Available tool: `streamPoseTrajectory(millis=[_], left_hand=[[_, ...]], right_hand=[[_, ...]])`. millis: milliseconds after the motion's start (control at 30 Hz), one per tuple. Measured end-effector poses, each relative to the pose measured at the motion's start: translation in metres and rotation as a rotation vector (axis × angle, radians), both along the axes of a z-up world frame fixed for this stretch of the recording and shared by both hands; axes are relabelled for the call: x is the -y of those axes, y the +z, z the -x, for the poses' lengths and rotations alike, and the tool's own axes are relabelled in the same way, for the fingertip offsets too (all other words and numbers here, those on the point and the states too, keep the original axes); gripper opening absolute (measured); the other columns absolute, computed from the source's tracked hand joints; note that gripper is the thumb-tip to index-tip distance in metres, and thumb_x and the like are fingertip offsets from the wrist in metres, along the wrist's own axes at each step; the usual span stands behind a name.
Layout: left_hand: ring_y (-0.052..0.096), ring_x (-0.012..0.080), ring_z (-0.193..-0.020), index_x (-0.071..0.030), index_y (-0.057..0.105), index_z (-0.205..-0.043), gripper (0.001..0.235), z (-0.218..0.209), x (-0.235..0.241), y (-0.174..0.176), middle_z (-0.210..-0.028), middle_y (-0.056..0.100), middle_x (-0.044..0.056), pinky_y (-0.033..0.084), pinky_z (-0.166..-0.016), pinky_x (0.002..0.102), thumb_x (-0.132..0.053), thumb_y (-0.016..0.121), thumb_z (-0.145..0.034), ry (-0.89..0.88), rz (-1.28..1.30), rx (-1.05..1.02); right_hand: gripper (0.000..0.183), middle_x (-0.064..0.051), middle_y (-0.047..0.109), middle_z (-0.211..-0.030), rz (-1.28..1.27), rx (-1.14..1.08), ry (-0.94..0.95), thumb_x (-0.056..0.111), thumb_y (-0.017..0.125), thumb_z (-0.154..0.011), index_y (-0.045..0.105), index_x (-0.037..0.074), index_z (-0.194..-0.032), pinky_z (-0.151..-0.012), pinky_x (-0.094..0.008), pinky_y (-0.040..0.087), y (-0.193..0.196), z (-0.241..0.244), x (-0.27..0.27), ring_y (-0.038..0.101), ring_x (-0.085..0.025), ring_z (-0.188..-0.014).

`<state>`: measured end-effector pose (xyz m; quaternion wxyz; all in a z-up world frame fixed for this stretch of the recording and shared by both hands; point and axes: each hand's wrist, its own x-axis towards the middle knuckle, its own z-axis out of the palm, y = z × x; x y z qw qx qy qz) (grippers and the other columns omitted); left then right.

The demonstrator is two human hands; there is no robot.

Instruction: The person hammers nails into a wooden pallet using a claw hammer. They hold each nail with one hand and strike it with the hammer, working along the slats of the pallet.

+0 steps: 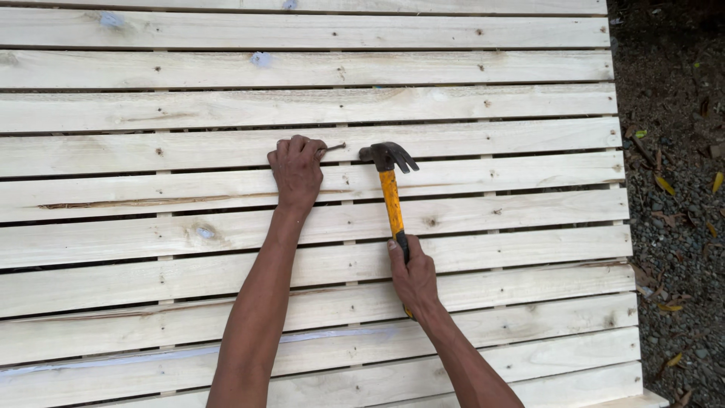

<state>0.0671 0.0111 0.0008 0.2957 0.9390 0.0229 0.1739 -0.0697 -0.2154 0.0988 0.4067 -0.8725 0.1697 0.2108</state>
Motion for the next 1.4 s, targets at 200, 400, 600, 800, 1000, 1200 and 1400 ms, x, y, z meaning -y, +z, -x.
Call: streamPoseTrajectory(millis=[200, 400, 600, 800, 1000, 1200, 1400], left_hand=[[0.054, 0.0229, -0.098, -0.018, 0.077, -0.098, 0.01, 0.0, -0.002, -0.001, -0.098, 0.062, -0.003, 0.038, -0.087, 0.044, -0.011, 0.072, -0.094, -0.02, -0.04, 0.006], [0.054, 0.0229, -0.097, -0.019, 0.077, -0.097, 0.011, -0.004, -0.001, 0.004, -0.096, 0.062, -0.003, 0.038, -0.086, 0.044, -0.01, 0.073, -0.093, -0.022, -0.022, 0.046], [0.054, 0.0238, -0.095, -0.018, 0.076, -0.095, 0.012, 0.007, -0.001, 0.003, -0.095, 0.062, -0.003, 0.038, -0.084, 0.044, -0.007, 0.074, -0.093, -0.02, 0.006, 0.042], [0.055, 0.0243, -0.096, -0.019, 0.074, -0.093, 0.009, 0.001, -0.008, 0.012, -0.094, 0.062, -0.002, 0.038, -0.084, 0.045, -0.01, 0.074, -0.093, 0.006, -0.013, 0.092], [0.056, 0.0233, -0.096, -0.015, 0.072, -0.096, 0.004, -0.012, -0.001, 0.004, -0.097, 0.061, -0.001, 0.039, -0.085, 0.044, -0.012, 0.071, -0.094, -0.023, -0.062, 0.139], [0.056, 0.0233, -0.098, -0.012, 0.07, -0.101, 0.005, 0.017, 0.011, 0.002, -0.1, 0.061, 0.003, 0.04, -0.087, 0.043, -0.01, 0.07, -0.096, -0.065, -0.1, 0.117], [0.056, 0.0229, -0.097, -0.014, 0.071, -0.103, 0.009, 0.025, 0.011, 0.015, -0.099, 0.06, 0.002, 0.04, -0.089, 0.043, -0.009, 0.07, -0.095, -0.057, -0.051, 0.099]], right_hand=[[0.031, -0.004, 0.052, -0.053, 0.024, 0.059, 0.055, 0.035, 0.054, -0.103, 0.06, 0.005, -0.104, -0.041, -0.034, 0.039, 0.008, -0.001, -0.005, 0.048, -0.012, -0.044], [0.025, -0.002, 0.054, -0.057, -0.054, 0.568, 0.153, 0.025, 0.057, -0.104, 0.058, 0.002, -0.113, -0.041, -0.028, 0.042, 0.041, -0.003, -0.006, 0.053, -0.009, -0.047], [0.022, -0.008, 0.058, -0.057, 0.093, 0.401, 0.183, 0.024, 0.057, -0.105, 0.054, 0.003, -0.109, -0.04, -0.034, 0.042, 0.027, -0.019, -0.015, 0.061, -0.023, -0.044], [0.02, -0.009, 0.059, -0.057, 0.096, 0.391, 0.135, 0.023, 0.06, -0.102, 0.058, 0.004, -0.104, -0.041, -0.035, 0.042, 0.033, -0.017, -0.011, 0.061, -0.022, -0.045], [0.022, 0.003, 0.056, -0.06, -0.136, 0.565, 0.083, 0.023, 0.056, -0.104, 0.058, 0.002, -0.11, -0.044, -0.026, 0.045, 0.085, -0.019, -0.007, 0.053, -0.003, -0.05], [0.02, 0.003, 0.054, -0.058, -0.174, 0.415, 0.05, 0.023, 0.057, -0.103, 0.06, 0.003, -0.105, -0.041, -0.026, 0.04, 0.077, 0.0, -0.007, 0.049, -0.004, -0.048], [0.023, 0.001, 0.051, -0.054, -0.101, 0.112, -0.003, 0.028, 0.057, -0.102, 0.06, 0.006, -0.101, -0.041, -0.029, 0.039, 0.041, 0.008, -0.011, 0.045, -0.007, -0.046]])
